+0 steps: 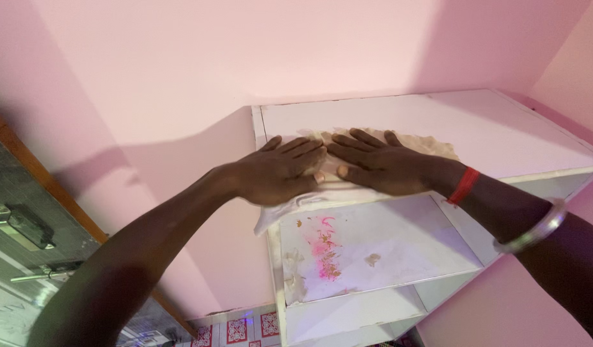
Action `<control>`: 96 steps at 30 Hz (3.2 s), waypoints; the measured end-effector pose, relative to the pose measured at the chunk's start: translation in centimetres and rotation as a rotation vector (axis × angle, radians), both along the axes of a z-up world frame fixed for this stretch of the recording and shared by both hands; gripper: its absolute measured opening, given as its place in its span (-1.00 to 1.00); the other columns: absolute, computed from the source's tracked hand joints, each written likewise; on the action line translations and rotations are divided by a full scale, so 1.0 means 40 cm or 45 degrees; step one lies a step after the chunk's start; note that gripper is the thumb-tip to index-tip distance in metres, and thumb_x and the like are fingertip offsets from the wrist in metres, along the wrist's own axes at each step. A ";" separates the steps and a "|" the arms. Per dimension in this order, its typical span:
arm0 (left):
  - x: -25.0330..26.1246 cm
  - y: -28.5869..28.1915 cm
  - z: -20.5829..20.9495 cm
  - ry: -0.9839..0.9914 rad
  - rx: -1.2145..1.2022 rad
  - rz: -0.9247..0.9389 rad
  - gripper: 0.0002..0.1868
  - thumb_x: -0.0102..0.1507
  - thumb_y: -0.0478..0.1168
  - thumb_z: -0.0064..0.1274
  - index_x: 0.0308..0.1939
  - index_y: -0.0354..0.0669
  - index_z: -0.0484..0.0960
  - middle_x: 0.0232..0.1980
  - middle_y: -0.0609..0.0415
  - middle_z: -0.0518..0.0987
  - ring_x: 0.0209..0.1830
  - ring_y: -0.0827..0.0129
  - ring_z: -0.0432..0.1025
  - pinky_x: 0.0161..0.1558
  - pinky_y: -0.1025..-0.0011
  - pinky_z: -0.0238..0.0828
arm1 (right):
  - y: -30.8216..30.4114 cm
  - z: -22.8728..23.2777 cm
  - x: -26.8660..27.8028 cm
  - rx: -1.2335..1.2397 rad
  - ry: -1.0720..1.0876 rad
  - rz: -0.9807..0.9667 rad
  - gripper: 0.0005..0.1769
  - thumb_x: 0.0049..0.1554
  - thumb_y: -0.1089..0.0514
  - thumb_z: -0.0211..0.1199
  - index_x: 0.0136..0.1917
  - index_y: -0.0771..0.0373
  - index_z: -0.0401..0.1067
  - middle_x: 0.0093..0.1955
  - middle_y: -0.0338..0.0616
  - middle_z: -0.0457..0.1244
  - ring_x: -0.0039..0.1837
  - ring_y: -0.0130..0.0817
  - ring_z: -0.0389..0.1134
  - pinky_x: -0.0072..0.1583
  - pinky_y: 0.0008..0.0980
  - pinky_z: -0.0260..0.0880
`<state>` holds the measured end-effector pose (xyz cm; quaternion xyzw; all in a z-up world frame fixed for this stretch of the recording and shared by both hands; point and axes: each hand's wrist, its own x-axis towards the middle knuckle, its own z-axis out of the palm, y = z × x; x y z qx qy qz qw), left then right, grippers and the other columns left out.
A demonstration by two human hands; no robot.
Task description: The person wipes the top, edges, and inner surfaces of a white shelf using a cloth.
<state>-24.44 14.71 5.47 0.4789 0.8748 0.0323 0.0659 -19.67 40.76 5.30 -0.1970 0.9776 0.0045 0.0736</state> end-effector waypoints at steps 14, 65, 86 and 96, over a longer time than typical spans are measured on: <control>0.049 -0.034 -0.007 0.095 0.057 0.049 -0.10 0.40 0.34 -0.54 0.59 -0.27 -0.12 0.68 -0.12 -0.12 0.71 0.16 -0.32 0.59 0.18 -0.46 | 0.046 -0.011 0.013 -0.337 0.139 0.270 -0.16 0.24 -0.48 -0.35 0.66 -0.14 -0.08 0.75 -0.18 -0.23 0.75 -0.21 -0.41 0.62 0.05 -0.53; -0.243 0.024 0.002 0.050 0.737 -0.128 -0.96 0.21 -0.30 0.03 -0.32 -0.19 0.51 -0.19 0.00 0.55 -0.05 0.10 0.42 0.07 0.12 0.35 | -0.014 -0.001 -0.130 -0.352 0.213 0.146 -0.37 0.32 -0.09 -0.15 0.60 0.05 0.10 0.67 -0.12 -0.03 0.70 -0.19 -0.21 0.58 -0.06 -0.32; -0.227 0.017 0.010 0.162 0.543 -0.050 -0.81 0.28 -0.19 0.05 -0.18 -0.26 0.53 -0.09 -0.10 0.54 0.02 0.07 0.43 0.06 0.08 0.39 | -0.069 0.022 -0.038 -0.287 0.241 0.204 -0.17 0.28 -0.34 -0.10 0.67 0.03 -0.09 0.71 0.03 -0.20 0.71 -0.04 -0.36 0.56 0.14 -0.49; -0.183 -0.088 -0.004 -0.025 0.622 -0.440 -0.43 0.42 -0.01 -0.06 0.39 -0.34 0.41 0.38 -0.17 0.47 0.45 0.04 0.28 0.41 0.08 0.14 | -0.064 0.004 -0.052 -0.286 0.159 0.129 -0.15 0.27 -0.35 -0.19 0.71 -0.03 -0.12 0.79 -0.16 -0.20 0.75 -0.17 -0.38 0.58 0.05 -0.50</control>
